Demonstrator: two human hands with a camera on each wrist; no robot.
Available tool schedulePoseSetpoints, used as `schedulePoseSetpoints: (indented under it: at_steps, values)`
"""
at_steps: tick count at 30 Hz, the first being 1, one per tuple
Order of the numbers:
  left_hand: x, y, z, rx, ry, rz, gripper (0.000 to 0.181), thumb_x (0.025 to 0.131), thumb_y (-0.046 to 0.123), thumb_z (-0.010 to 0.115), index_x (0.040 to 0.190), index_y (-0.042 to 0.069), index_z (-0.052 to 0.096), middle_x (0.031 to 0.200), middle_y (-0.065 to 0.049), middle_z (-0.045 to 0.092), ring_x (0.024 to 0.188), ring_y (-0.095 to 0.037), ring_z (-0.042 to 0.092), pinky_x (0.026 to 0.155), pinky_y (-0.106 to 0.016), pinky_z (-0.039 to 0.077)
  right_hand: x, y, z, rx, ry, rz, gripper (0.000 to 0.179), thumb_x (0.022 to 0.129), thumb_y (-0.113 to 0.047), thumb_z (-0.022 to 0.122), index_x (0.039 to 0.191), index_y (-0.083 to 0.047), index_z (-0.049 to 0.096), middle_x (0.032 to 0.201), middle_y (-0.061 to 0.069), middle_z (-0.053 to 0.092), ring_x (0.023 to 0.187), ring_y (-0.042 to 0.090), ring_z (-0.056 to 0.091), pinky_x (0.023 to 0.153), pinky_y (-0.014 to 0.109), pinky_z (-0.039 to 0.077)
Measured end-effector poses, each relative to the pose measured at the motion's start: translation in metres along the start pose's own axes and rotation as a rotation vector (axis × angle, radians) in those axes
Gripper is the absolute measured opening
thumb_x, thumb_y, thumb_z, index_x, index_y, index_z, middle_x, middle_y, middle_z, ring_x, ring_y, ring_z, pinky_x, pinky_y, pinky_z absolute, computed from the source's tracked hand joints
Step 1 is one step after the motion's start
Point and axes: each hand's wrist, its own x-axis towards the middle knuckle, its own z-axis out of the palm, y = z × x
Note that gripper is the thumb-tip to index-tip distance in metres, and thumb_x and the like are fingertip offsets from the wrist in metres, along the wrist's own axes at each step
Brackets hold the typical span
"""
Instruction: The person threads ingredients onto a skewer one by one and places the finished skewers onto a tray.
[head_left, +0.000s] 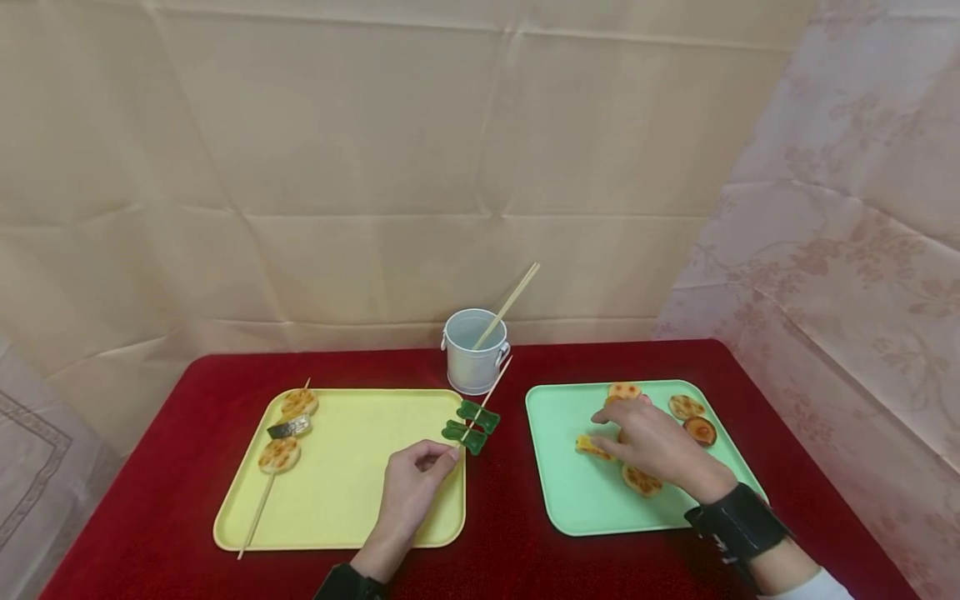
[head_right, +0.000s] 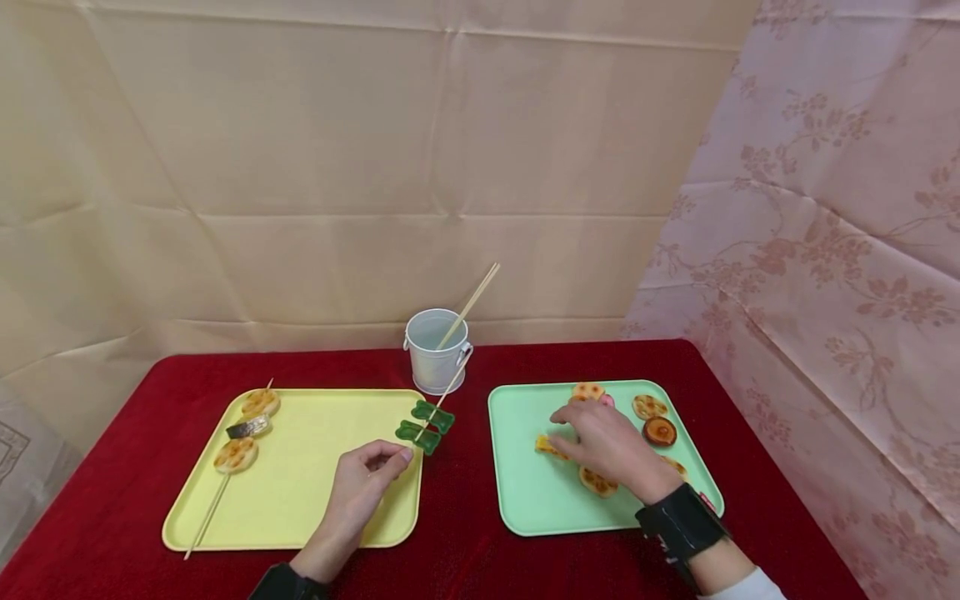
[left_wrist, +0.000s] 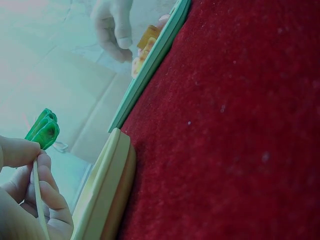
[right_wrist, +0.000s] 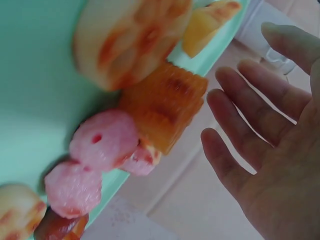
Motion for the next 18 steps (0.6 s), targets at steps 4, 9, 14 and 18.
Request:
schedulePoseSetpoints:
  at_steps: [4,9,14,18]
  values:
    - [0.0002,0.0004,-0.0001,0.013,0.000,-0.002,0.014,0.088,0.013,0.080,0.091,-0.001,0.078,0.076,-0.004,0.068,0.069,-0.013,0.058,0.062,-0.022,0.046,-0.0032,0.0036,0.0019,-0.033,-0.035,0.004,0.031,0.091,-0.025,0.082,0.114,-0.006,0.077,0.109,0.004,0.074,0.102,0.025,0.068,0.092,0.050,0.054]
    - [0.0002,0.0002,-0.0004,0.013,0.000,0.001,0.013,0.088,0.012,0.080,0.091,-0.001,0.078,0.076,-0.004,0.069,0.069,-0.013,0.059,0.062,-0.022,0.046,-0.0045,0.0064,0.0054,-0.063,-0.068,0.010,0.032,0.089,-0.028,0.083,0.113,-0.007,0.077,0.105,0.002,0.075,0.092,0.016,0.067,0.076,0.035,0.056]
    - [0.0000,0.0002,-0.0007,0.010,0.001,0.000,0.013,0.088,0.012,0.080,0.091,-0.001,0.078,0.076,-0.004,0.068,0.069,-0.012,0.058,0.063,-0.022,0.046,-0.0061,0.0069,0.0074,-0.113,-0.050,-0.022,0.028,0.087,-0.028,0.086,0.106,-0.010,0.078,0.098,-0.001,0.074,0.086,0.014,0.067,0.074,0.034,0.056]
    - [-0.0003,0.0008,-0.0005,0.011,-0.002,-0.004,0.013,0.088,0.012,0.080,0.091,-0.001,0.078,0.076,-0.003,0.068,0.069,-0.013,0.058,0.062,-0.022,0.046,-0.0064,0.0071,0.0076,-0.130,-0.053,-0.030,0.025,0.086,-0.028,0.086,0.102,-0.011,0.078,0.096,-0.003,0.073,0.086,0.015,0.068,0.074,0.036,0.056]
